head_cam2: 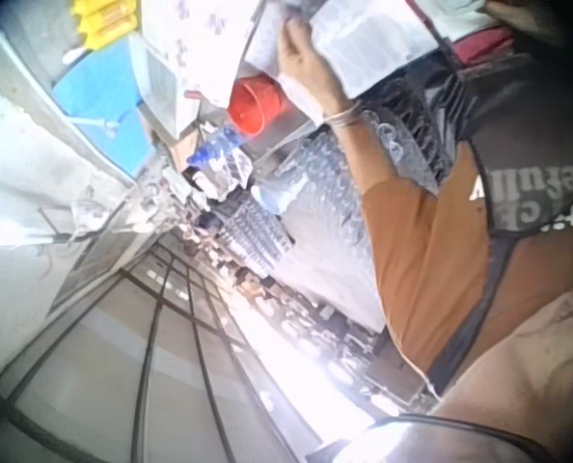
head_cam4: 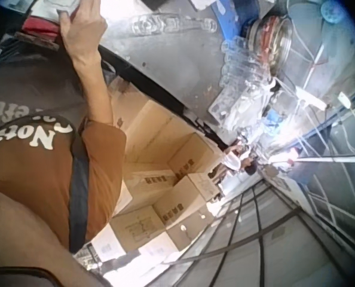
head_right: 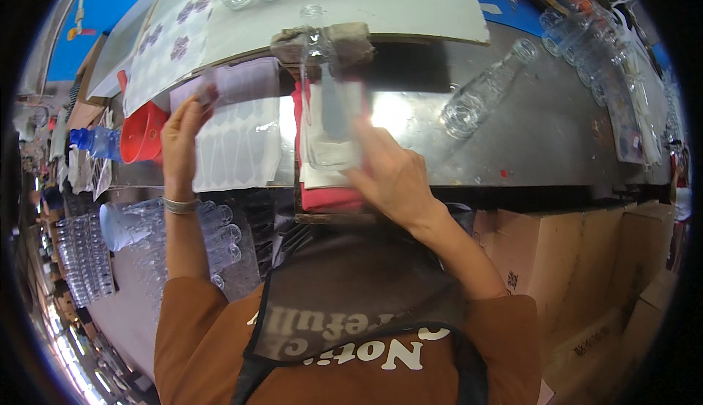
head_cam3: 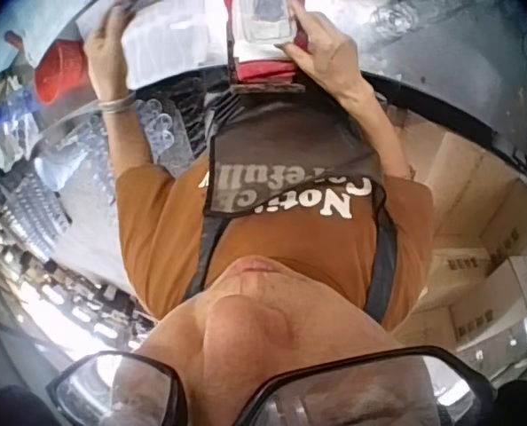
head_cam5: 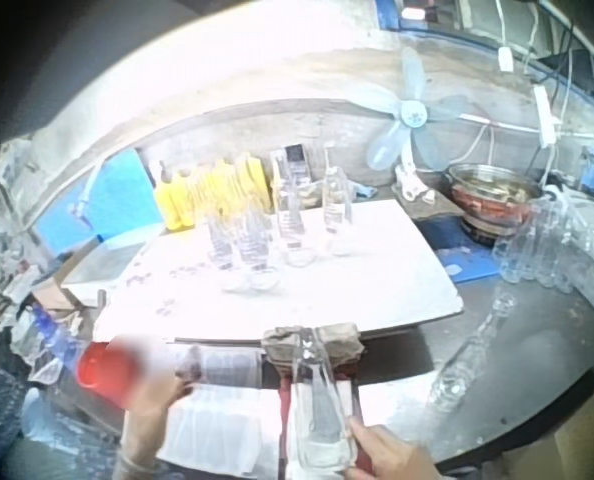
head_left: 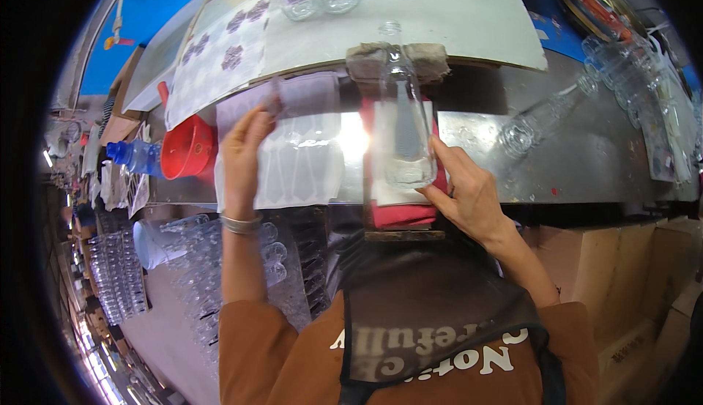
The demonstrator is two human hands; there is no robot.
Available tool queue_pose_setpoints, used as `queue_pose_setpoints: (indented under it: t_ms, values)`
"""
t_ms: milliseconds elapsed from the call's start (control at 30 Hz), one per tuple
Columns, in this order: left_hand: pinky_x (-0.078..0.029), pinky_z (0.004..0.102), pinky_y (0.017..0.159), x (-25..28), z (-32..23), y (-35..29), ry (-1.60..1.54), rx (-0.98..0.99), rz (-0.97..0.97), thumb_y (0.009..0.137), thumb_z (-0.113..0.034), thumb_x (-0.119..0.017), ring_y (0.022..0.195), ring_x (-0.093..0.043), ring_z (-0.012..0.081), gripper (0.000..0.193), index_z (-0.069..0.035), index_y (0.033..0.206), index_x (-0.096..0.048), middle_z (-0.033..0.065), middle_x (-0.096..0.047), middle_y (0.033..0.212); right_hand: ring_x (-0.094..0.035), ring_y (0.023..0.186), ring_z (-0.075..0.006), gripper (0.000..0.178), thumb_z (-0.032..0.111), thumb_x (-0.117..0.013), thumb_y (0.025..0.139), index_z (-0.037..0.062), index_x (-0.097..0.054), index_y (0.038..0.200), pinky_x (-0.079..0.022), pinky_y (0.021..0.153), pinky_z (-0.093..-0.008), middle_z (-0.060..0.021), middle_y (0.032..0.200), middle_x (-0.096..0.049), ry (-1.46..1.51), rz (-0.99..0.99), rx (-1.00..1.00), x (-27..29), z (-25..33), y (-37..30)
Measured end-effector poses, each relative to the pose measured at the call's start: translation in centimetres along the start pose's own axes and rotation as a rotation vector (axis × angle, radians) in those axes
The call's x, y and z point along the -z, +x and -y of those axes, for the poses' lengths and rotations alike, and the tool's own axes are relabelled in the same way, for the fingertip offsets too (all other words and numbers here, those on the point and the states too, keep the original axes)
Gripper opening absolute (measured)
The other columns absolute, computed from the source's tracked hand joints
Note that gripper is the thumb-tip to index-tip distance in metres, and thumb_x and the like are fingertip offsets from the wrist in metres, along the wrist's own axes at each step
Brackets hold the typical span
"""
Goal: The person repeatedly picks clear plastic bottles, applies rectangular labels to their sides, and places them on a nearby surface. The person also handles sheets of labels and a small black tool during the process.
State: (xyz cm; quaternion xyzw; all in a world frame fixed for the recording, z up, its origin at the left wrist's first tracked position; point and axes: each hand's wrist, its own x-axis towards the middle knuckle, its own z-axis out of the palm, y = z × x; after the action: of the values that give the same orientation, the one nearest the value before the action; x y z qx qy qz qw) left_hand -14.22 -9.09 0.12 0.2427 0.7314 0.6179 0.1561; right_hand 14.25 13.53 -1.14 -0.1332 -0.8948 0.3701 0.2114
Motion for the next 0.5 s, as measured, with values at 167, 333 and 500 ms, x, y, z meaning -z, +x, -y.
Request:
queue_pose_setpoints:
  t_ms: [167, 333, 500]
  values:
    - [-0.045, 0.0393, 0.108, -10.7, -7.5, -2.3, 0.558, -0.728, 0.192, 0.085, -0.015, -0.078, 0.131, -0.057, 0.0276, 0.053, -0.005, 0.135, -0.063, 0.0135, -0.060, 0.141, -0.065, 0.072, -0.0306, 0.070, 0.014, -0.081, 0.078, -0.0002, -0.052, 0.140, -0.053, 0.064, -0.0388, -0.0162, 0.105, -0.066, -0.029, -0.007, 0.011, 0.2, 0.1, 0.0]
    - [-0.039, 0.0485, 0.114, -12.5, -6.3, -5.5, 0.771, -0.846, 0.351, 0.083, -0.024, -0.079, 0.137, -0.050, 0.0320, 0.061, -0.006, 0.138, -0.058, 0.0140, -0.054, 0.147, -0.066, 0.075, -0.0336, 0.071, 0.014, -0.081, 0.077, 0.0001, -0.052, 0.140, -0.054, 0.066, -0.0414, -0.0168, 0.102, -0.066, -0.038, 0.002, 0.024, 0.2, 0.0, 0.2]
    - [-0.032, 0.0535, 0.117, -11.5, -5.3, -7.4, 0.686, -0.716, 0.432, 0.085, -0.023, -0.077, 0.141, -0.045, 0.0388, 0.041, -0.009, 0.123, -0.070, 0.0226, -0.049, 0.149, -0.065, 0.074, -0.0331, 0.074, 0.014, -0.081, 0.076, 0.0001, -0.050, 0.141, -0.053, 0.066, -0.0413, -0.0171, 0.101, -0.065, -0.024, -0.007, 0.029, 0.3, -0.1, 0.2]
